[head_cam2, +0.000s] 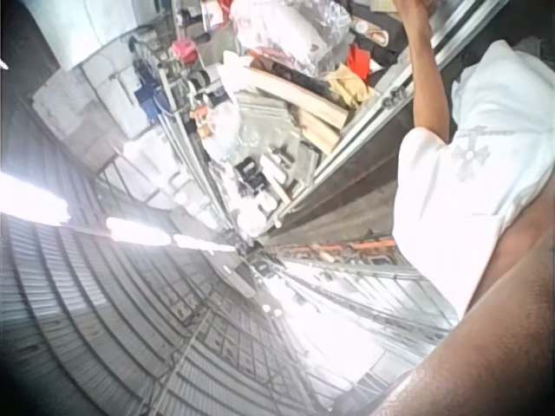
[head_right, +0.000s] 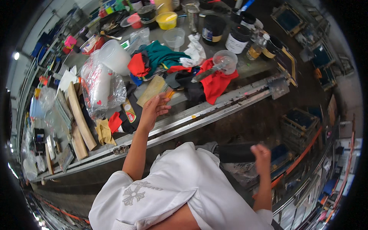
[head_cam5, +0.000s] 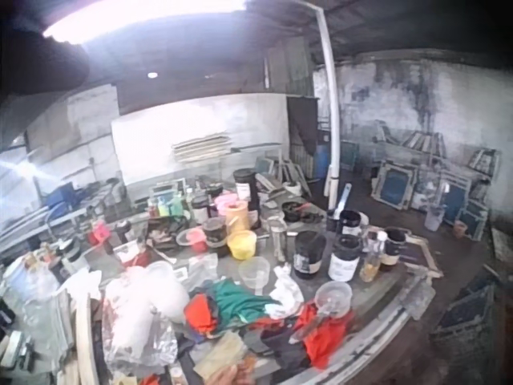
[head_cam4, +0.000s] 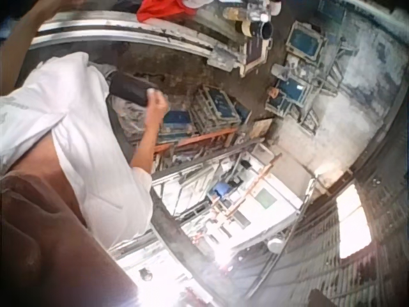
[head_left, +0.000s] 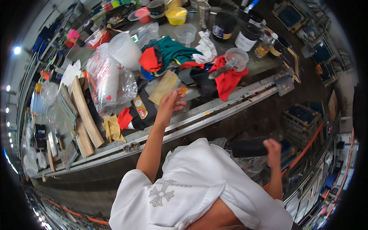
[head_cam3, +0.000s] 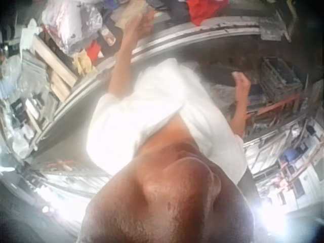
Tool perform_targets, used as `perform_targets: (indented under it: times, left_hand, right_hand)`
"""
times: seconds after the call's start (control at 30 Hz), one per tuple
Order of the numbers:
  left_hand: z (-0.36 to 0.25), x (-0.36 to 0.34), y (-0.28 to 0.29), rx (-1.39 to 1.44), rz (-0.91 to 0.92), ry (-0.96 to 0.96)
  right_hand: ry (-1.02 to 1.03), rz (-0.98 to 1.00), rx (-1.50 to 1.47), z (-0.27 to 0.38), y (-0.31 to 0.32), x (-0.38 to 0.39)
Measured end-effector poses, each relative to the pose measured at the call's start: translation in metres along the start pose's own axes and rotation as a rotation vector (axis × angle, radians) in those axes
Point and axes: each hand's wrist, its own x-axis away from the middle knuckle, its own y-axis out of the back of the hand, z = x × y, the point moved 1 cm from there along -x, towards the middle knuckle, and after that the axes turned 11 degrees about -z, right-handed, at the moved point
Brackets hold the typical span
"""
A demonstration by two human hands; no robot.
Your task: The person secures a purple Osprey screen with blue tape, then moves to a workbench to mix a white liquid from a can into a measuring cup using a spatula. The person pours a clear liquid from a bottle into the mixture and stirs it.
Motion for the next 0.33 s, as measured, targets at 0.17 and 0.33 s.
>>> perform_targets:
  times: [0.17,0.33]
  left_hand:
    - [-0.024,-0.025,-0.067,-0.12,0.094,0.031]
    - [-0.016,-0.07,-0.117,-0.531,0.245,-0.185]
  right_hand:
    - [-0.137,-0.072,-1.042,0.011,0.03,-0.019]
    - [0.064,0.382,-0.901,0.015,0.001,-0.074]
